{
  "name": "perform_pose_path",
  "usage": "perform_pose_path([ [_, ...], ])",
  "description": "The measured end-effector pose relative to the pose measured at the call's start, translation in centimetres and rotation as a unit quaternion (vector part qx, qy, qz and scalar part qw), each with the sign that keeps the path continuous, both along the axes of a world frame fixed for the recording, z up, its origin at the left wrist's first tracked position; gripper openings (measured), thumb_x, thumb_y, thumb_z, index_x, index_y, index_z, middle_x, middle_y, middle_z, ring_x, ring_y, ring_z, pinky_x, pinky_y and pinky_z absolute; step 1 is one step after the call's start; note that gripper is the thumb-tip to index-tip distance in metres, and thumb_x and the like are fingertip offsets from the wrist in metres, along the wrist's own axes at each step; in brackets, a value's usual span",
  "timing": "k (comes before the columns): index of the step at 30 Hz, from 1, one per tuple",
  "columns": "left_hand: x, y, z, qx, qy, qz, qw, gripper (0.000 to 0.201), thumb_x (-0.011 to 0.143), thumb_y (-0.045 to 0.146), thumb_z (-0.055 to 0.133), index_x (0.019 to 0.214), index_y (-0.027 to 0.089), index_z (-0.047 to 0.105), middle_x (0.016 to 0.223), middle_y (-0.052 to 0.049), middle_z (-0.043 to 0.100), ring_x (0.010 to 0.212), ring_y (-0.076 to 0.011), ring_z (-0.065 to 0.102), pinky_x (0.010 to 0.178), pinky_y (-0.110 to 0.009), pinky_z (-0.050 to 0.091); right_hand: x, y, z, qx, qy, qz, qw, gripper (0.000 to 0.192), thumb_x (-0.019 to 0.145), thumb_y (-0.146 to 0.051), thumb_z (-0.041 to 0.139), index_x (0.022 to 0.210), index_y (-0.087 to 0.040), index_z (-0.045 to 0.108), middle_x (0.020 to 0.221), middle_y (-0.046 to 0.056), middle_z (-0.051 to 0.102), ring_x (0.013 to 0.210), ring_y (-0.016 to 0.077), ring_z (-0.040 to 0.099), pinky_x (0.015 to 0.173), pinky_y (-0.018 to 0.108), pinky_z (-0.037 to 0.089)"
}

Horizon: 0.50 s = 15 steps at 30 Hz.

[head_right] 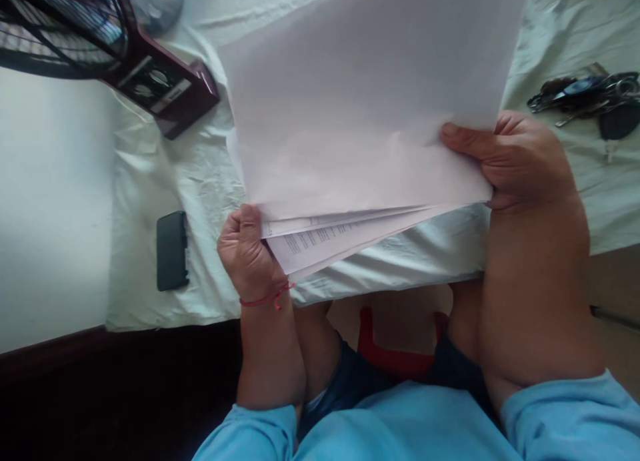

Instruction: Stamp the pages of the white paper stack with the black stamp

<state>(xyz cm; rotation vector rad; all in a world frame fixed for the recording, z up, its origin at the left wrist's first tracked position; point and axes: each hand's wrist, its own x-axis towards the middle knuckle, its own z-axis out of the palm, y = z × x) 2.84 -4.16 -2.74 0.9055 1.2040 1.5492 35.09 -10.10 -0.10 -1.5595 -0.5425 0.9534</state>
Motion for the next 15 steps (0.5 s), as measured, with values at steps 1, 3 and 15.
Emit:
perform_pose_path([
  [1,0.1,-0.1,0.1,-0.001,-0.004,-0.010,1.000,0.046,0.077,0.054,0.099,0.075,0.019,0.069,0.072,0.003,0.065,0.069,-0.0116,0.065,0.070,-0.023,0.059,0.0,0.0,-0.1,0.009,-0.005,0.002,1.000,0.043,0.076,-0.034,0.100,0.112,-0.017,0.084,0.127,0.008,0.081,0.110,0.0258,0.080,0.099,0.044,0.069],
  [3,0.3,-0.3,0.3,-0.003,0.000,-0.039,0.999,0.041,0.086,0.059,0.090,0.086,0.021,0.076,0.084,-0.001,0.073,0.084,-0.0167,0.073,0.081,-0.029,0.063,0.0,-0.2,-0.2,0.033,-0.023,0.003,0.999,0.044,0.074,-0.036,0.101,0.111,-0.018,0.084,0.127,0.006,0.081,0.113,0.0251,0.080,0.105,0.045,0.067],
  [15,-1.6,0.2,0.1,0.111,0.084,-0.017,0.990,0.042,0.075,0.048,0.100,0.079,0.021,0.067,0.075,0.005,0.060,0.076,-0.0103,0.056,0.084,-0.023,0.054,0.6,-0.9,-1.4,0.158,-0.164,0.053,0.972,0.065,0.058,-0.062,0.104,0.101,-0.018,0.083,0.123,0.007,0.081,0.132,0.0310,0.072,0.122,0.053,0.057],
])
